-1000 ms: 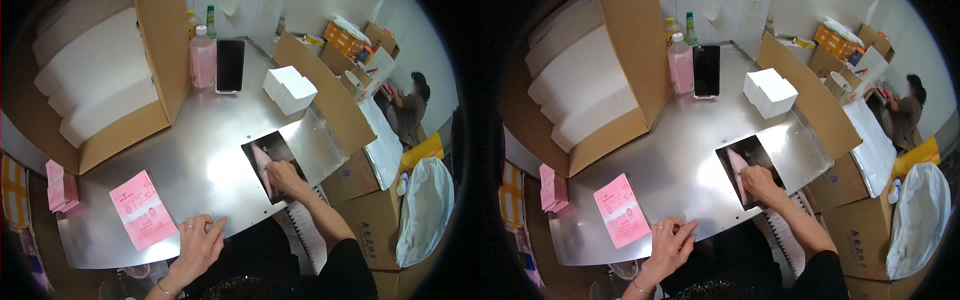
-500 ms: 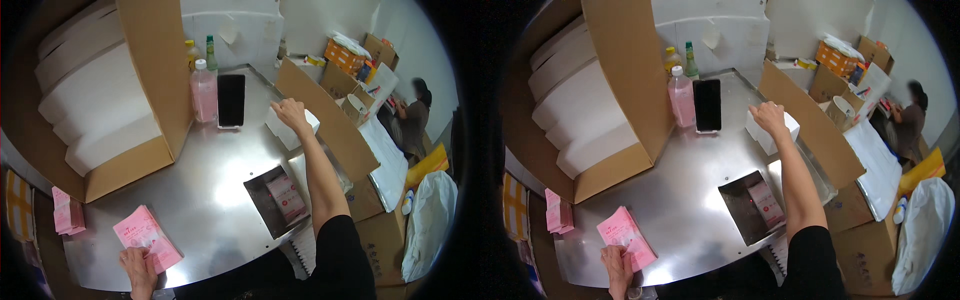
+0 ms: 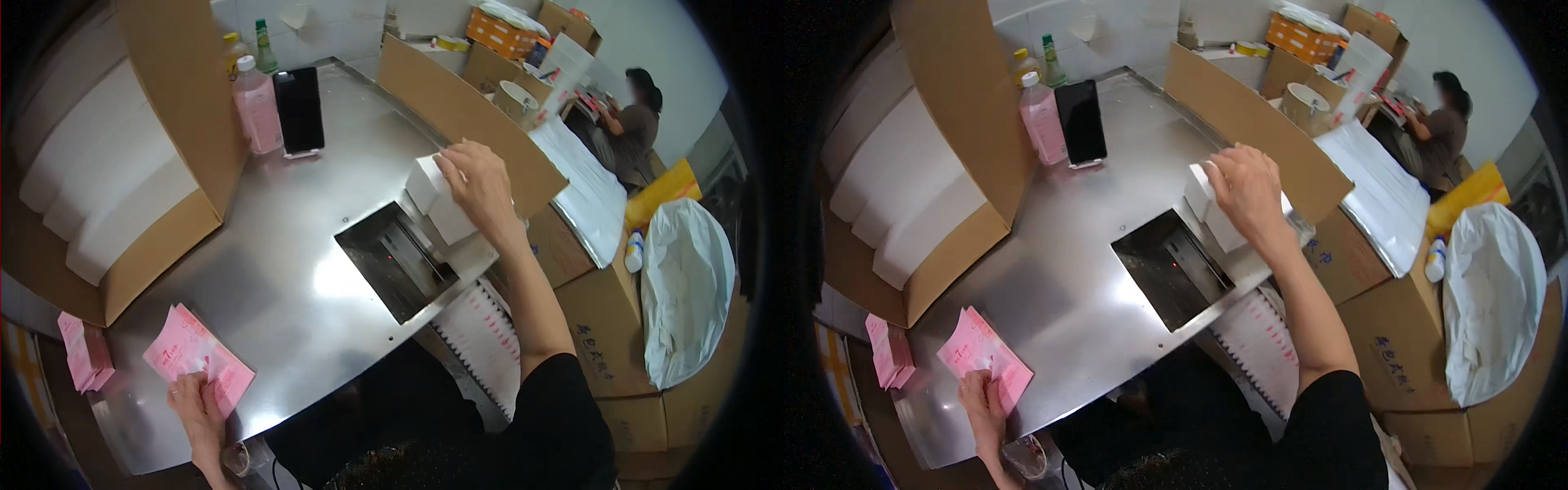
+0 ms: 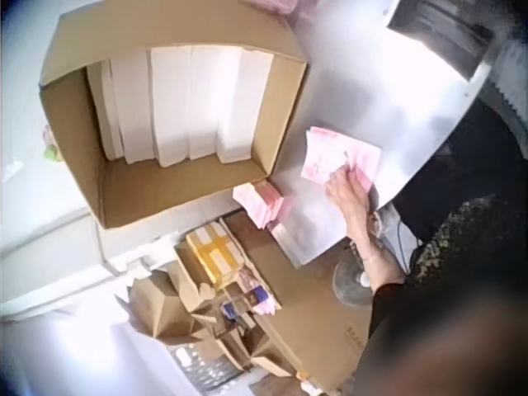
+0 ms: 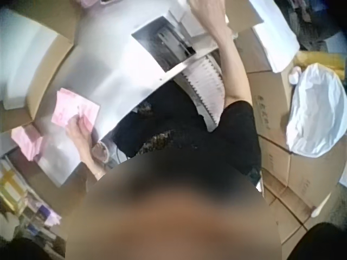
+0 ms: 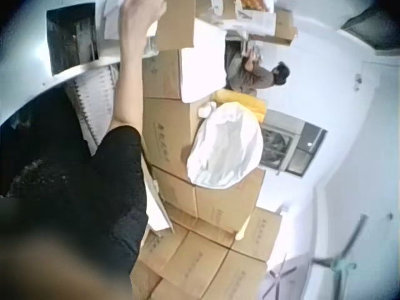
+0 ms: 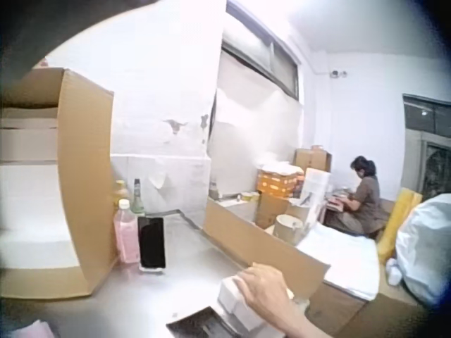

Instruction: Sealing individual tissue packs and packaging them into larger cardboard boxes, then sealing the boxes with tape.

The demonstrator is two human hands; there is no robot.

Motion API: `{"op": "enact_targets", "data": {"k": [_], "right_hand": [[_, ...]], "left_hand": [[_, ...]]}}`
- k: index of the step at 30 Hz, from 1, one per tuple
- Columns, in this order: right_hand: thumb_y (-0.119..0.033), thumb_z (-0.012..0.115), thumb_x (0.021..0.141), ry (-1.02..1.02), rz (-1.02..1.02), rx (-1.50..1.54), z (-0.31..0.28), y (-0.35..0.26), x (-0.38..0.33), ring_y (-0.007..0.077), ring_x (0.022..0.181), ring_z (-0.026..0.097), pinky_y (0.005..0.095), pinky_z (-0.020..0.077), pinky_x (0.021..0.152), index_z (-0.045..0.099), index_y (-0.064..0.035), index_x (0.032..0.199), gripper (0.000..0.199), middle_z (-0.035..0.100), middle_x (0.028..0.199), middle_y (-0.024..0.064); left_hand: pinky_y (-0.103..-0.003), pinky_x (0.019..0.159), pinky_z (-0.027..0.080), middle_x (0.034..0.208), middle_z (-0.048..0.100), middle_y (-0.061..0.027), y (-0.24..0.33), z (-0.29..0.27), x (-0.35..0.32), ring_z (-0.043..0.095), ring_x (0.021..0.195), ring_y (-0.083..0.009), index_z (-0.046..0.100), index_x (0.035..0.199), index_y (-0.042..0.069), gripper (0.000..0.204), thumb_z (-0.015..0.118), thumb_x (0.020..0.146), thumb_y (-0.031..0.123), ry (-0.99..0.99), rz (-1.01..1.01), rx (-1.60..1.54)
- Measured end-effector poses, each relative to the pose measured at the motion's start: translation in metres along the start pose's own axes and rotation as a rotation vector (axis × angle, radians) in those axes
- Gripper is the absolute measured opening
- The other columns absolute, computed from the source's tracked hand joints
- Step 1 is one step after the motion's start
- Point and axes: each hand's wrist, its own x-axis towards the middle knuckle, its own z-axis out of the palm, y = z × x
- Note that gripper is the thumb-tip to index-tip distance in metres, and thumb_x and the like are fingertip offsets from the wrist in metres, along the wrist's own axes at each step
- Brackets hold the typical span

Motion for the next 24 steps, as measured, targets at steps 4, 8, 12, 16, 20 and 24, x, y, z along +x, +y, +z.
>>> {"op": "enact_targets", "data": {"k": [4, 8, 12, 16, 20, 24], "right_hand": [[-0.023, 0.072, 0.083, 0.005, -0.027, -0.277, -0.007, -0.021, -0.056, 0.0270, 0.102, 0.057, 0.0429, 0.0421, 0.088, 0.070, -0.0064, 0.094, 0.020, 0.064, 0.094, 0.0096], [-0.018, 0.069, 0.084, -0.012, 0.047, -0.338, -0.008, -0.012, -0.069, 0.0270, 0.091, 0.055, 0.0436, 0.0415, 0.081, 0.068, -0.0042, 0.092, 0.017, 0.060, 0.091, 0.0108], [-0.012, 0.066, 0.083, -0.087, 0.151, -0.247, -0.012, -0.020, -0.061, 0.0285, 0.092, 0.056, 0.0437, 0.0415, 0.081, 0.066, -0.0022, 0.094, 0.014, 0.060, 0.093, 0.0121], [-0.006, 0.064, 0.080, 0.044, 0.069, -0.119, -0.011, -0.008, -0.073, 0.0304, 0.095, 0.058, 0.0435, 0.0416, 0.083, 0.068, -0.0017, 0.096, 0.017, 0.061, 0.094, 0.0133], [0.000, 0.062, 0.076, 0.118, -0.027, -0.040, -0.008, -0.023, -0.077, 0.0334, 0.095, 0.060, 0.0486, 0.0425, 0.084, 0.064, 0.0002, 0.108, 0.032, 0.062, 0.102, 0.0156], [-0.009, 0.061, 0.082, -0.203, -0.567, 0.260, -0.015, -0.128, -0.132, 0.0370, 0.118, 0.058, 0.0695, 0.0378, 0.099, 0.059, 0.0031, 0.114, 0.034, 0.062, 0.113, 0.0180]], "left_hand": [[-0.050, 0.101, 0.033, 0.093, 0.053, -0.0115, 0.007, -0.007, -0.002, 0.051, 0.098, -0.0311, 0.060, 0.100, 0.007, 0.020, 0.064, 0.081, -0.001, 0.113, 0.098, 0.351], [-0.048, 0.098, 0.036, 0.095, 0.055, -0.0125, 0.099, -0.003, 0.007, 0.053, 0.095, -0.0339, 0.061, 0.100, 0.007, 0.021, 0.066, 0.080, 0.001, 0.028, 0.349, 0.125], [-0.049, 0.092, 0.037, 0.097, 0.053, -0.0126, 0.122, 0.066, 0.016, 0.051, 0.098, -0.0335, 0.061, 0.099, 0.007, 0.028, 0.072, 0.074, 0.005, -0.128, 0.619, -0.123], [-0.049, 0.084, 0.039, 0.097, 0.052, -0.0139, 0.123, 0.083, 0.012, 0.051, 0.091, -0.0343, 0.060, 0.103, 0.006, 0.022, 0.068, 0.082, 0.005, -0.032, 0.479, -0.169], [-0.047, 0.081, 0.042, 0.107, 0.055, -0.0171, 0.138, 0.091, 0.010, 0.053, 0.098, -0.0368, 0.060, 0.108, 0.003, 0.028, 0.068, 0.082, 0.007, -0.091, 0.590, -0.293], [-0.046, 0.084, 0.042, 0.136, 0.049, -0.0238, 0.125, 0.086, 0.014, 0.050, 0.122, -0.0402, 0.057, 0.121, 0.003, 0.058, 0.076, 0.069, 0.019, -0.081, 0.571, -0.341]]}}
